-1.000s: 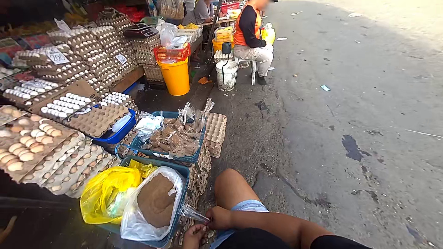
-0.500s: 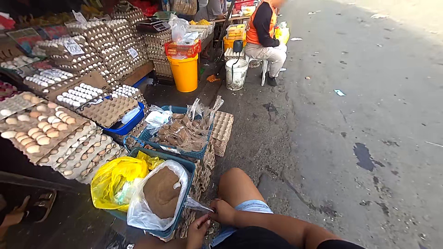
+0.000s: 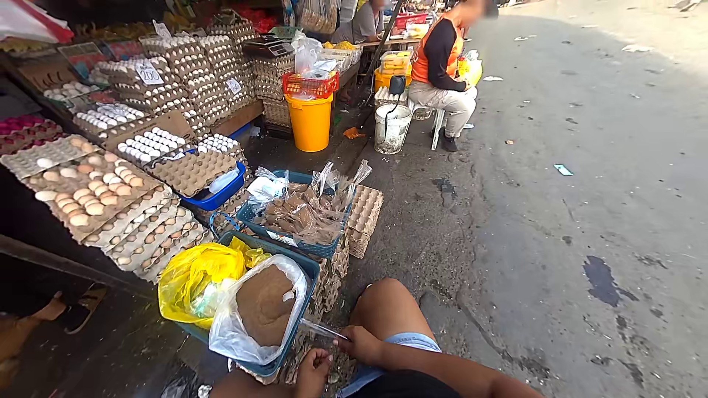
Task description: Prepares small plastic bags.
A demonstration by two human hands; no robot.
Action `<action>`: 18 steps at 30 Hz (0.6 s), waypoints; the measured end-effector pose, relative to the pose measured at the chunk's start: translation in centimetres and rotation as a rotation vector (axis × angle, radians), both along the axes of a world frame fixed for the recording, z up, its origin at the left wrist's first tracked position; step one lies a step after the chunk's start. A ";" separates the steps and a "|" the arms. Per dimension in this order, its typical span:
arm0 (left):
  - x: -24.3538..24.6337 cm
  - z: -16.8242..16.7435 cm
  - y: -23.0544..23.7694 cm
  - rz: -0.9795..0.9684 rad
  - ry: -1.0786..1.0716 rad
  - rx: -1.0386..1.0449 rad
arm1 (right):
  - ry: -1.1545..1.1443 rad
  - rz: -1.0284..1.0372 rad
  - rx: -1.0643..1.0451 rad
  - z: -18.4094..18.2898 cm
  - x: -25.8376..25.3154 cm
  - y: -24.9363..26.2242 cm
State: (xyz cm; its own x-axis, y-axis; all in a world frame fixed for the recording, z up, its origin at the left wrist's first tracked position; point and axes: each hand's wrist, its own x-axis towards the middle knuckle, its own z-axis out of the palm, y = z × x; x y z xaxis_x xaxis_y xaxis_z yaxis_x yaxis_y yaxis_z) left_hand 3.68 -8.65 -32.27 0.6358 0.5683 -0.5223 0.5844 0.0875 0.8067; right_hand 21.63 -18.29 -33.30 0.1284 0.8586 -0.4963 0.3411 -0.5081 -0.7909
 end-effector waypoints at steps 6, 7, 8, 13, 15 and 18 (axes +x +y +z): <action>-0.1 0.3 0.2 -0.109 0.065 -0.001 | -0.035 -0.012 0.092 0.4 0.1 0.0; -0.2 0.5 0.1 -0.104 0.054 -0.029 | -0.027 -0.008 0.070 0.6 0.0 0.0; -0.2 0.8 0.0 -0.098 0.044 -0.055 | -0.012 -0.001 0.049 0.6 -0.1 0.0; -0.5 0.8 -0.1 -0.077 -0.024 -0.127 | 0.018 0.054 0.023 0.7 -0.2 0.2; -0.4 0.7 -0.1 -0.090 -0.013 -0.122 | 0.014 0.063 0.021 0.6 -0.3 0.2; -0.3 0.6 -0.1 -0.078 0.003 -0.131 | 0.016 0.091 -0.017 0.2 -0.3 0.4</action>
State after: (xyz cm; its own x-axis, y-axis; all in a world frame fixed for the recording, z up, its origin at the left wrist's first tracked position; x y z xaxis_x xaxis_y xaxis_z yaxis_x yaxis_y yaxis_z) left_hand 3.39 -8.71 -31.65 0.6739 0.4436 -0.5908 0.5959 0.1463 0.7896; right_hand 21.28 -17.93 -33.08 0.0423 0.8577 -0.5124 0.3741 -0.4891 -0.7879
